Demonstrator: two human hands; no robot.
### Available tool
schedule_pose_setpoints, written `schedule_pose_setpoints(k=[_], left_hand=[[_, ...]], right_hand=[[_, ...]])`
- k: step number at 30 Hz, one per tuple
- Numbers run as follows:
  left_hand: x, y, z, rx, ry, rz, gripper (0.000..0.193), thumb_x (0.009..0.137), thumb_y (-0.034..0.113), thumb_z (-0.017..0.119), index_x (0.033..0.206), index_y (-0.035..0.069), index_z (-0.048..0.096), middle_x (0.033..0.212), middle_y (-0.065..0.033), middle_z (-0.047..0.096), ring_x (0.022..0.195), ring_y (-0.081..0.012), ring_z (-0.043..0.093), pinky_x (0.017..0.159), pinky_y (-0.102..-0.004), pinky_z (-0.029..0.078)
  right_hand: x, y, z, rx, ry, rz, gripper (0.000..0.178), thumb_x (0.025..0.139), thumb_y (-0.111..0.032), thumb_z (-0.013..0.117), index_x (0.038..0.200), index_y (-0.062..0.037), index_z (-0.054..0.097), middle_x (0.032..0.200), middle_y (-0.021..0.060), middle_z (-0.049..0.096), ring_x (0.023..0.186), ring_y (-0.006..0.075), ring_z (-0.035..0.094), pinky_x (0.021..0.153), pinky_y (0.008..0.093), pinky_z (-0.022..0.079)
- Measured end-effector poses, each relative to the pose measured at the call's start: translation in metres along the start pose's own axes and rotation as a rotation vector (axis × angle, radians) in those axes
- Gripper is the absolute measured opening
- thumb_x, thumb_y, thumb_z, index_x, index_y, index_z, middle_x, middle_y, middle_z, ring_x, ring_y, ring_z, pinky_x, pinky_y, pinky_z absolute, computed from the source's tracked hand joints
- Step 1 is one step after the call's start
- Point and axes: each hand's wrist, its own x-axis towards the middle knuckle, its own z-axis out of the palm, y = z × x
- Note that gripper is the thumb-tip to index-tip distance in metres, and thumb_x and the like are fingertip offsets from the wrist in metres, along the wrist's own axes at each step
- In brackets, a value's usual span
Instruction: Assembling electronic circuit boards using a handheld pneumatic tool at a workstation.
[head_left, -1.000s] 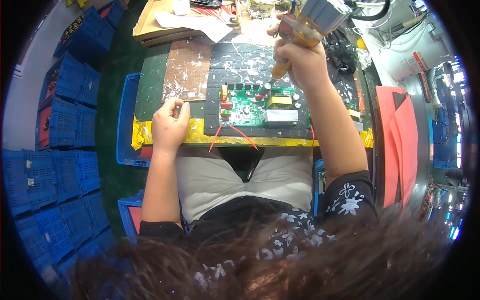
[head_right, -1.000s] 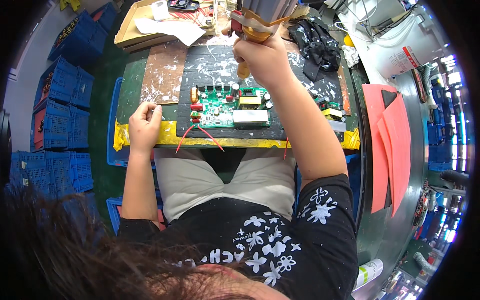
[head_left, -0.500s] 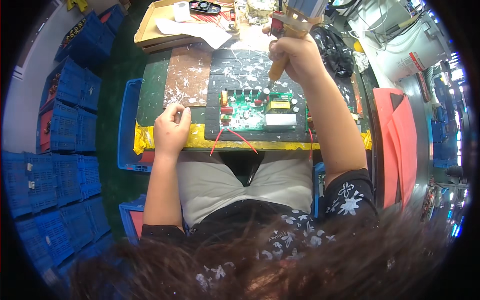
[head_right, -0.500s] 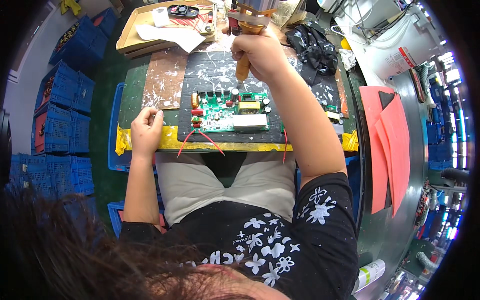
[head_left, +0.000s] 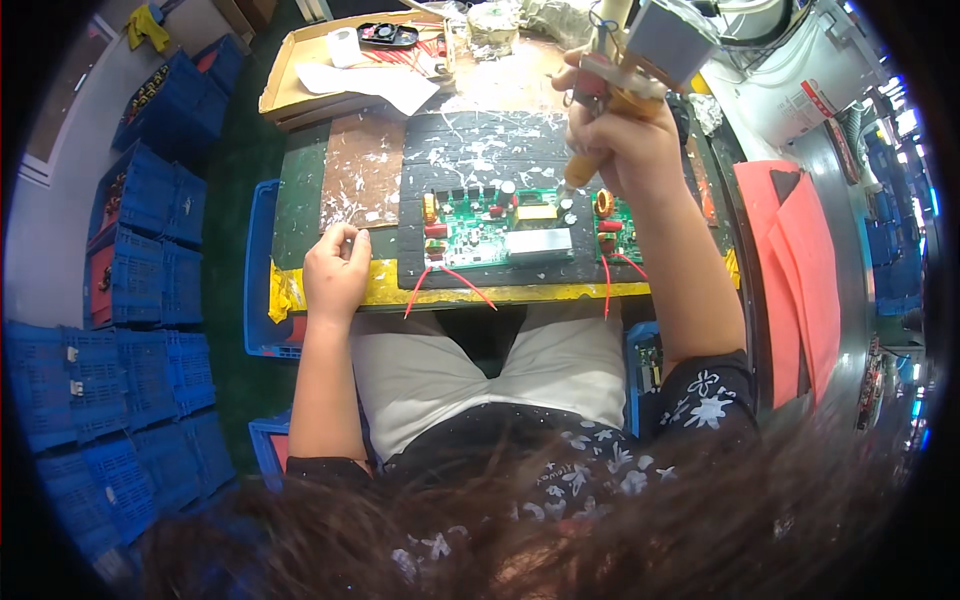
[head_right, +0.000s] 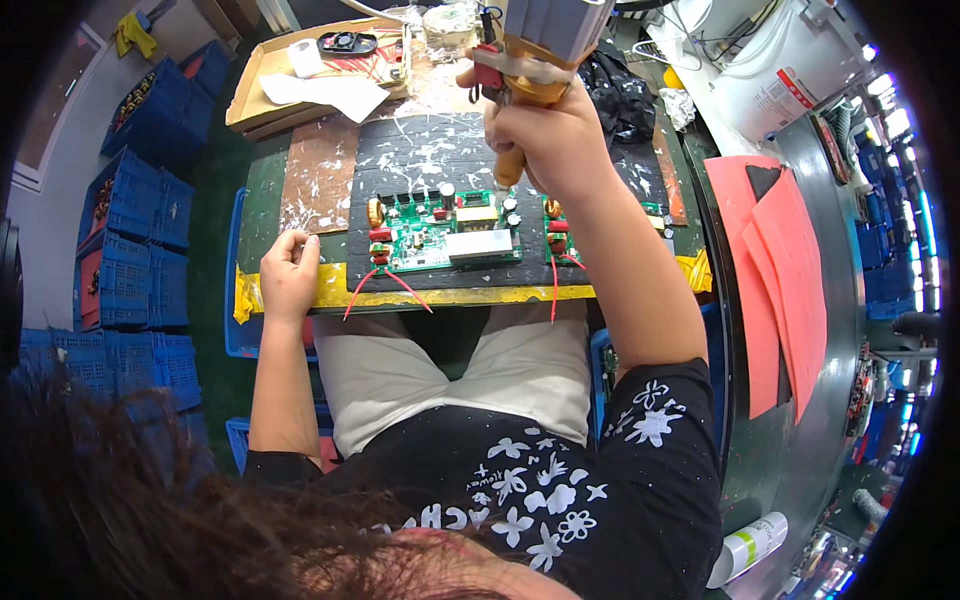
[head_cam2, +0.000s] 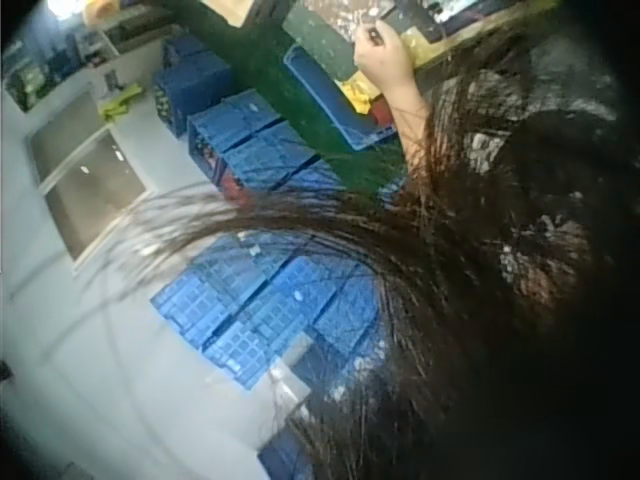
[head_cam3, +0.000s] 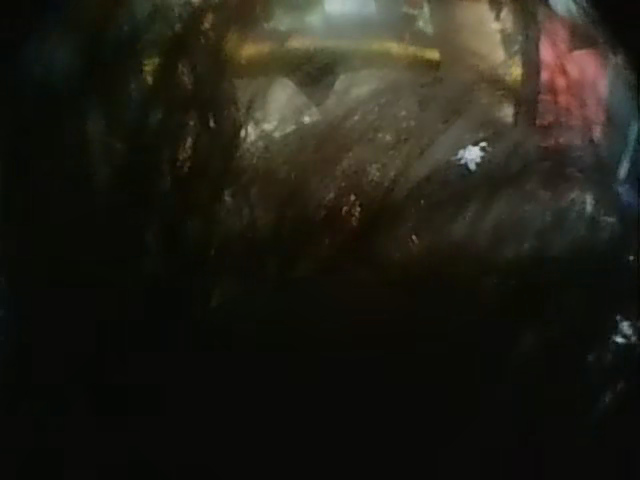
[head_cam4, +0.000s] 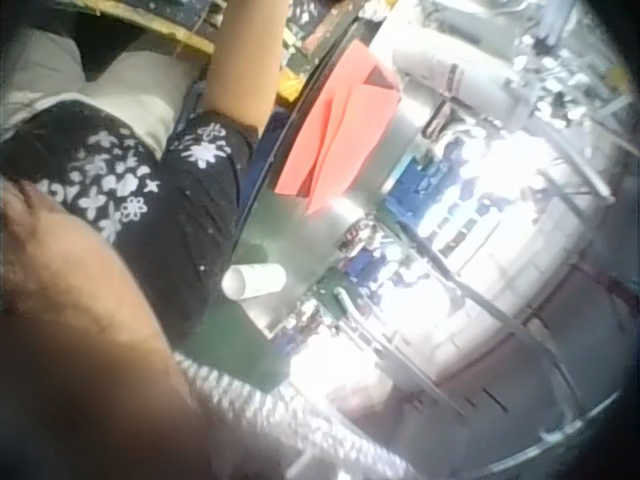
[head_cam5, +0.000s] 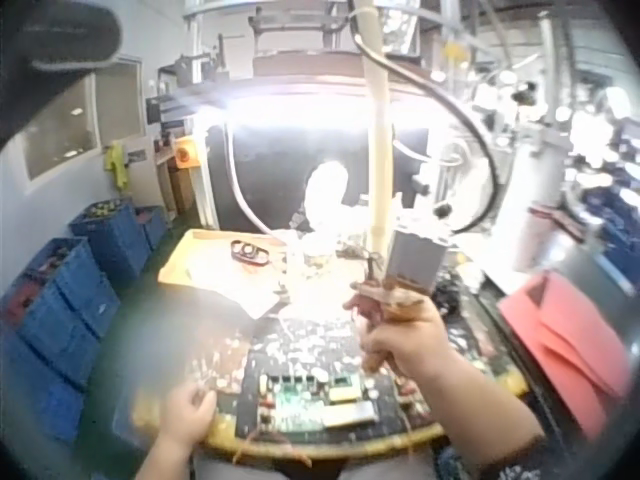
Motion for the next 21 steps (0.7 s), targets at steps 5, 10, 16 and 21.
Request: schedule_pose_setpoints(k=[5, 10, 16, 21], left_hand=[[0.001, -0.004, 0.001, 0.032, 0.022, 0.028, 0.017, 0.084, 0.019, 0.065, 0.076, 0.003, 0.061, 0.053, -0.0052, 0.043, 0.048, -0.0139, 0.038, 0.048, -0.0330, 0.033], [0.000, 0.001, 0.001, 0.046, -0.009, 0.004, 0.015, 0.087, 0.011, 0.063, 0.077, 0.000, 0.059, 0.057, 0.0041, 0.042, 0.054, -0.0044, 0.034, 0.048, -0.0256, 0.029], [0.000, -0.001, 0.003, 0.046, 0.025, 0.009, 0.016, 0.084, 0.015, 0.065, 0.077, 0.002, 0.060, 0.054, 0.0000, 0.040, 0.051, -0.0083, 0.035, 0.048, -0.0289, 0.031], [0.000, 0.001, 0.003, 0.058, 0.009, 0.022, 0.016, 0.087, 0.012, 0.063, 0.078, 0.000, 0.058, 0.058, 0.0044, 0.041, 0.055, -0.0048, 0.035, 0.049, -0.0248, 0.030]], right_hand=[[-0.013, -0.001, -0.002, -0.090, 0.002, 0.002, 0.059, 0.066, 0.012, 0.052, 0.124, 0.0038, 0.054, 0.106, 0.0157, 0.061, 0.067, 0.0113, 0.055, 0.058, 0.0252, 0.046], [-0.014, 0.014, 0.005, -0.183, -0.066, -0.007, 0.048, 0.079, 0.004, 0.060, 0.126, -0.0048, 0.055, 0.101, 0.0061, 0.062, 0.068, 0.0054, 0.053, 0.056, 0.0227, 0.045], [-0.013, 0.009, 0.008, -0.355, -0.139, 0.139, 0.044, 0.080, 0.005, 0.057, 0.123, -0.0057, 0.054, 0.106, 0.0020, 0.058, 0.076, 0.0049, 0.053, 0.064, 0.0226, 0.045], [-0.013, 0.019, 0.003, -0.335, -0.156, 0.103, 0.043, 0.080, 0.005, 0.056, 0.122, -0.0037, 0.054, 0.109, 0.0029, 0.057, 0.086, 0.0075, 0.054, 0.076, 0.0254, 0.046]])
